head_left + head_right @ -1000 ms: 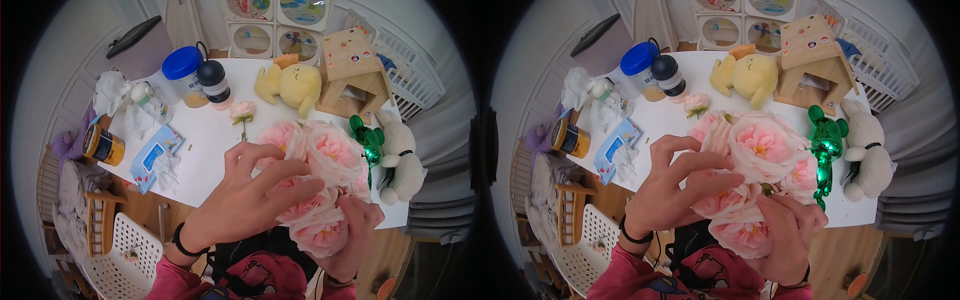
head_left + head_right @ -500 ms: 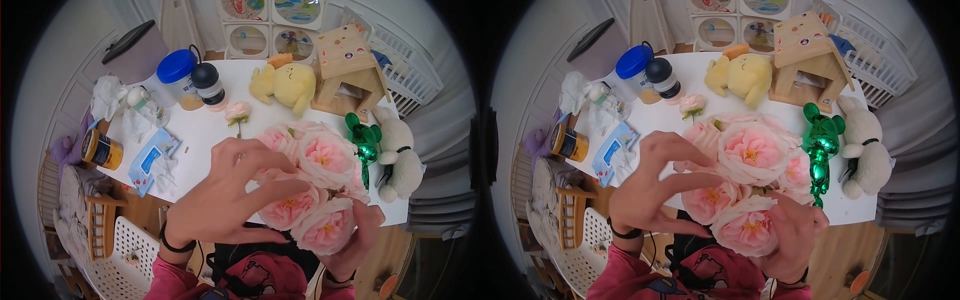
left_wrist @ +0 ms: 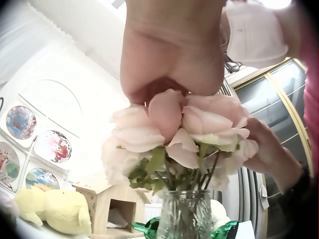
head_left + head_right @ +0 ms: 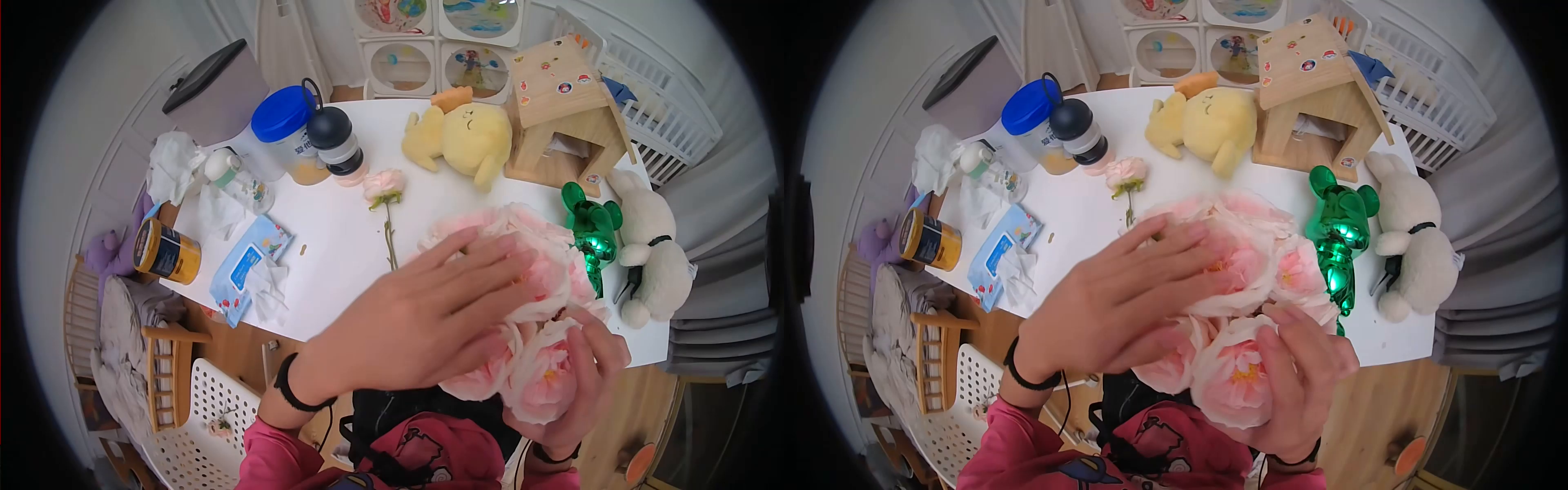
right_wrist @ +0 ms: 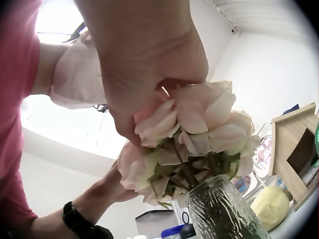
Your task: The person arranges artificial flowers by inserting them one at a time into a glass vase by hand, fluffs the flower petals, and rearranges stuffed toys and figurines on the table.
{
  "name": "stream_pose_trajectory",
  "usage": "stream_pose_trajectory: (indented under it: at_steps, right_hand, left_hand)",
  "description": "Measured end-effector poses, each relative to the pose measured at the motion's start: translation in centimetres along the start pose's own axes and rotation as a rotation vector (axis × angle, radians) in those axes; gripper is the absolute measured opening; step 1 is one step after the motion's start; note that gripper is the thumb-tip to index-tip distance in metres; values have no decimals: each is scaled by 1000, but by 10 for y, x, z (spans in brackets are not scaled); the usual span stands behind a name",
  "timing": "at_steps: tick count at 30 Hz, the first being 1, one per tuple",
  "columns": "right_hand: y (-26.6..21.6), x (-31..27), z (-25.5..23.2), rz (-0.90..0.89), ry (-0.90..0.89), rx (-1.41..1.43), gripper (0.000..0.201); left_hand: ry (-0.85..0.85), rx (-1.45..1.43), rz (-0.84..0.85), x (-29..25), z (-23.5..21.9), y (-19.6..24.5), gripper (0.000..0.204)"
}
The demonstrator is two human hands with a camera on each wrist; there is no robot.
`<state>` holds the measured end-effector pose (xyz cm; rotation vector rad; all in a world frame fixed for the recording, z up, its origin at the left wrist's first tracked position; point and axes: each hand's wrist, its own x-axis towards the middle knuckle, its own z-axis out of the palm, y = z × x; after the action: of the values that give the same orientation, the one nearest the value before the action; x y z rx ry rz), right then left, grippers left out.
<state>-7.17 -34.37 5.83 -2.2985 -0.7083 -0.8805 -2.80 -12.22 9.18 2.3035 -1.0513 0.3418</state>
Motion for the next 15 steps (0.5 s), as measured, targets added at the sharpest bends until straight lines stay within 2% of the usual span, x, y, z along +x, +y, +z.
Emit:
stream_pose_trajectory:
  at_steps: [4,10,12,13,15]
  right_hand:
    - [6,0,-1,-29,-64,-9,64]
    - [12,4,-9,-26,-105,-208,64]
    - [15,5,-15,-52,-177,-290,74]
    - [11,3,-18,-54,-175,-291,74]
    - [-2,-10,-23,8,-4,-290,78]
  left_hand:
    - [36,101,-49,-7,13,20,52]
    - [67,198,-163,-10,28,43,60]
    - [52,179,-171,-11,28,46,63]
    - [37,162,-179,-11,28,47,66]
    - [46,85,-170,-11,19,43,67]
